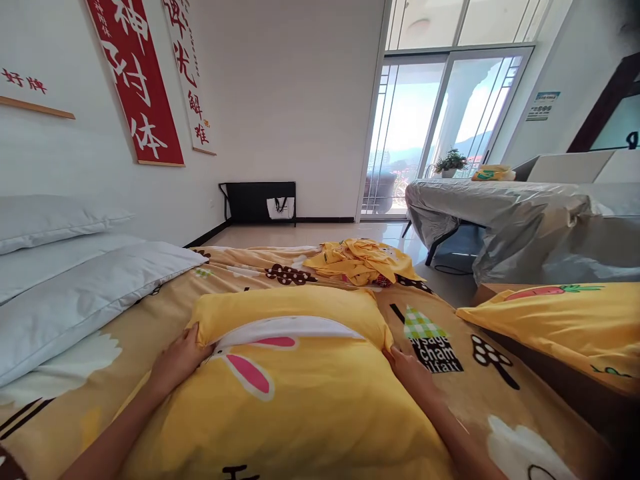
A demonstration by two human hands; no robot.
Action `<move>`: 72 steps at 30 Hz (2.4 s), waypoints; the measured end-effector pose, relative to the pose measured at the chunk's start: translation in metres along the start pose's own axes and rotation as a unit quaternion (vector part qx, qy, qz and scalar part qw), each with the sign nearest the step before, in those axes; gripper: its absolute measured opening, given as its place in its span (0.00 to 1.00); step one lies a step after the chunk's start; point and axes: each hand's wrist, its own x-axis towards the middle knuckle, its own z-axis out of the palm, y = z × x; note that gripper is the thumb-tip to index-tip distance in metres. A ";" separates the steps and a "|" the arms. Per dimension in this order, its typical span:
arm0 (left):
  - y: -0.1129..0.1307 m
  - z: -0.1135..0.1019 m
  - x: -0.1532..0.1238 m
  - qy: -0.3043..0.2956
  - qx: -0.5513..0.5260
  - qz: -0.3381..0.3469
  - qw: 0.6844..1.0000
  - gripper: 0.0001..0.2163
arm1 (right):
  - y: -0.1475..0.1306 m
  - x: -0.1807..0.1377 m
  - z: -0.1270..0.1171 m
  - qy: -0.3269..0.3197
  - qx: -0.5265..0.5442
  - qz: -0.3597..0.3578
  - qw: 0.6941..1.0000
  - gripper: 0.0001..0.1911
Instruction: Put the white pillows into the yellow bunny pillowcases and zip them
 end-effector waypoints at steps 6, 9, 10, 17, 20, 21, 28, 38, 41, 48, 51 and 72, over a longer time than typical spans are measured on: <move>0.056 -0.039 -0.018 0.081 -0.036 0.174 0.981 0.19 | -0.045 -0.004 -0.072 0.107 -0.039 -0.105 0.988 0.17; 0.104 -0.051 -0.029 0.030 -0.097 0.297 0.949 0.17 | -0.119 -0.011 -0.100 0.073 0.101 -0.345 0.930 0.18; 0.117 -0.050 -0.032 0.016 -0.086 0.316 0.945 0.17 | -0.144 -0.014 -0.101 0.054 0.109 -0.397 0.910 0.18; 0.098 -0.014 -0.027 -0.082 0.101 0.203 0.970 0.19 | -0.146 -0.003 -0.071 -0.029 0.008 -0.290 0.957 0.26; 0.081 -0.008 -0.019 -0.121 0.078 0.197 0.970 0.22 | -0.108 -0.002 -0.059 -0.062 -0.018 -0.201 0.977 0.32; 0.081 -0.006 -0.017 -0.132 0.074 0.202 0.968 0.23 | -0.101 -0.003 -0.055 -0.072 -0.022 -0.192 0.978 0.33; 0.088 -0.007 -0.016 -0.158 0.076 0.218 0.960 0.23 | -0.105 0.000 -0.058 -0.115 -0.030 -0.228 0.966 0.37; 0.090 -0.008 -0.019 -0.156 0.074 0.199 0.965 0.24 | -0.108 -0.008 -0.041 -0.078 -0.044 -0.262 0.961 0.40; 0.093 -0.030 -0.027 -0.152 0.072 0.195 0.966 0.23 | -0.108 -0.014 -0.041 -0.074 -0.051 -0.267 0.960 0.40; 0.186 -0.110 -0.036 -0.010 0.141 0.315 0.939 0.15 | -0.110 -0.024 -0.040 -0.059 -0.093 -0.267 0.957 0.38; 0.223 -0.093 -0.004 0.092 0.042 0.347 0.932 0.16 | -0.109 -0.024 -0.039 -0.054 -0.101 -0.263 0.958 0.38; 0.156 0.048 0.075 0.023 0.000 0.193 0.981 0.26 | -0.153 0.098 -0.024 -0.057 0.107 -0.263 0.957 0.28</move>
